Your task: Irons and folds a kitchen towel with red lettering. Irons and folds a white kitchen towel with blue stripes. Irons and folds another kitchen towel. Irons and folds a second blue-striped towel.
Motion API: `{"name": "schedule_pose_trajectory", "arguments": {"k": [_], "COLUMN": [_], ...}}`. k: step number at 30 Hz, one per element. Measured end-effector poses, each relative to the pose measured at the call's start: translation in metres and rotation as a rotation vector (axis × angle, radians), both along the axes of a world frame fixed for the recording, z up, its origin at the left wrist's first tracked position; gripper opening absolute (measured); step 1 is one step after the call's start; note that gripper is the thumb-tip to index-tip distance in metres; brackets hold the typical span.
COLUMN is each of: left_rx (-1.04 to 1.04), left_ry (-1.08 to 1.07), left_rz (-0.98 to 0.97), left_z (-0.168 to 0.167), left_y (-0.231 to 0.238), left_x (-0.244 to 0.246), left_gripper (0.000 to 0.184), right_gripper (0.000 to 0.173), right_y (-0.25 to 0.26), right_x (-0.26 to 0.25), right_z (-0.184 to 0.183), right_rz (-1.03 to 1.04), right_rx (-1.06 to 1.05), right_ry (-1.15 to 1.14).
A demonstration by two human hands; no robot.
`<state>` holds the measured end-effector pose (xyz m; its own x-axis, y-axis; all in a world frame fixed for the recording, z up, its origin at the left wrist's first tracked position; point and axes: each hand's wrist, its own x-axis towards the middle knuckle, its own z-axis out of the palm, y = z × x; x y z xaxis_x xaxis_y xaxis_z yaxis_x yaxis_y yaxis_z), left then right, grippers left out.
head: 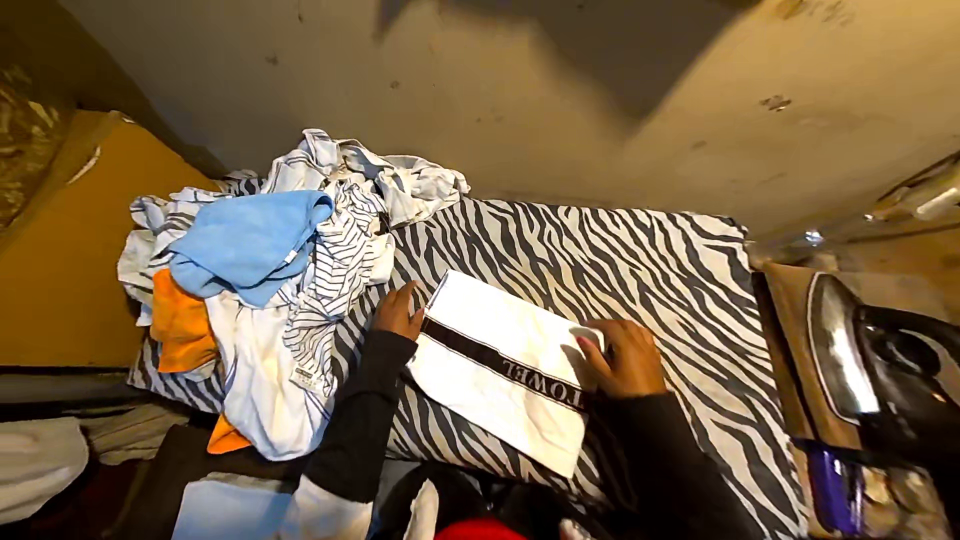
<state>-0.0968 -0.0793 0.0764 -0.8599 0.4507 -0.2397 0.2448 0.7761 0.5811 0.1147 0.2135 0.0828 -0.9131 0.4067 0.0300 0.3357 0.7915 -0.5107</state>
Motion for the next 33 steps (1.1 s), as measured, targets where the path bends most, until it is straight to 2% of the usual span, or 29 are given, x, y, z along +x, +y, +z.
{"name": "schedule_pose_trajectory", "arguments": {"k": [4,7,10,12,14,17,19,22,24,27,30,33], "left_rx": [0.008,0.031,0.065,0.126,0.200,0.251,0.259,0.304,0.281,0.078,-0.055,-0.090], "left_ry": [-0.299,-0.377,-0.121,0.117,0.294,0.457,0.497,0.460,0.367,0.268,0.259,0.323], "left_rz": [-0.029,-0.172,-0.329,-0.444,-0.524,-0.611,-0.732,-0.993,-1.103,-0.977,-0.835,-0.838], "left_z": [0.003,0.006,0.004,-0.001,0.006,0.031,0.036,-0.006,-0.034,-0.047,-0.042,-0.040], "left_y": [-0.015,0.000,0.046,0.099,0.156,0.207,0.204,0.162,0.142,0.161,0.197,0.212], "left_x": [0.001,-0.012,-0.038,-0.050,-0.042,-0.003,0.043,0.130,0.154,0.126,0.086,0.072], "left_gripper": [0.066,0.058,0.041,0.037,0.035,0.042,0.041,0.044,0.053,0.065,0.065,0.067], "right_gripper": [0.063,0.062,0.057,0.054,0.053,0.054,0.054,0.050,0.051,0.054,0.050,0.044], "right_y": [0.019,0.032,0.047,0.051,0.039,0.006,-0.013,-0.026,-0.027,-0.016,0.014,0.055], "right_x": [-0.052,-0.065,-0.035,0.003,0.045,0.096,0.118,0.133,0.129,0.126,0.113,0.078], "right_z": [-0.002,-0.004,-0.004,-0.002,0.001,0.001,-0.006,-0.018,-0.015,-0.004,0.006,0.001], "right_rz": [0.139,0.212,0.048,-0.137,-0.309,-0.453,-0.496,-0.517,-0.496,-0.441,-0.432,-0.411], "right_rx": [-0.064,-0.081,-0.134,-0.166,-0.187,-0.256,-0.318,-0.321,-0.323,-0.310,-0.258,-0.365], "right_ry": [-0.346,-0.541,-0.497,-0.433,-0.403,-0.453,-0.424,-0.344,-0.383,-0.441,-0.291,-0.166]}}
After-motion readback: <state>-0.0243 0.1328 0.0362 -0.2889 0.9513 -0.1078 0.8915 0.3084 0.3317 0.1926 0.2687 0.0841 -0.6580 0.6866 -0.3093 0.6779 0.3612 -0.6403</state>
